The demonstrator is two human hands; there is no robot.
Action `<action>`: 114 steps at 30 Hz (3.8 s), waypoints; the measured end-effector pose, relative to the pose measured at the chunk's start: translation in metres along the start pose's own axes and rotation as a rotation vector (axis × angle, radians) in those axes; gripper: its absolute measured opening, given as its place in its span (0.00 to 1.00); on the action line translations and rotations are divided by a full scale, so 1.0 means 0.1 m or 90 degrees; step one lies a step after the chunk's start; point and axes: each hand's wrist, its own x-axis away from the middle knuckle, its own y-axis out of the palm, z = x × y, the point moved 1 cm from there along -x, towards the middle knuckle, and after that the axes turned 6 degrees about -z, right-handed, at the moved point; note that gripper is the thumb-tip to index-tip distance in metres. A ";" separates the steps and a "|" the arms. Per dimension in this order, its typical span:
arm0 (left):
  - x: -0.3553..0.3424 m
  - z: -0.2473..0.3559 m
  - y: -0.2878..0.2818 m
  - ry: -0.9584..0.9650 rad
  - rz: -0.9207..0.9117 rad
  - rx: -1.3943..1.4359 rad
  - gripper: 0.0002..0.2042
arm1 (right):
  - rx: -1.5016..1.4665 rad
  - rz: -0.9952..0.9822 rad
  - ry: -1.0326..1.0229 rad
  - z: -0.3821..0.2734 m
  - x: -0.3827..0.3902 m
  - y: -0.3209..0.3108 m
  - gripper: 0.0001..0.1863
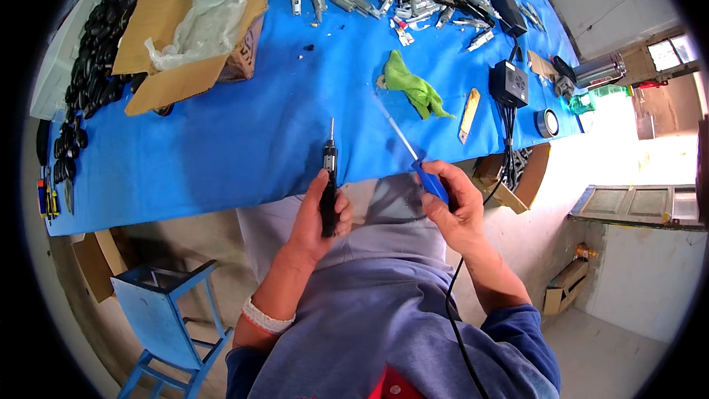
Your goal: The person uses a soldering iron and solder wire to work on small metal components on a blue workbench. They repeatedly apply heat and solder to the tips of the components, occasionally wiping the iron with a green cloth. The workspace contains piles of similar metal parts and cardboard boxes.
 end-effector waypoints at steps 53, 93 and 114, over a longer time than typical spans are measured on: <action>-0.02 0.13 0.14 -0.088 0.057 -0.056 0.30 | -0.405 0.102 -0.331 -0.65 -0.92 0.47 0.26; -0.06 0.08 0.18 -0.060 0.105 -0.044 0.28 | -0.373 0.091 -0.373 -0.64 -1.07 0.59 0.25; -0.04 0.10 0.19 -0.076 0.113 -0.016 0.25 | -0.367 0.093 -0.368 -0.58 -1.13 0.60 0.26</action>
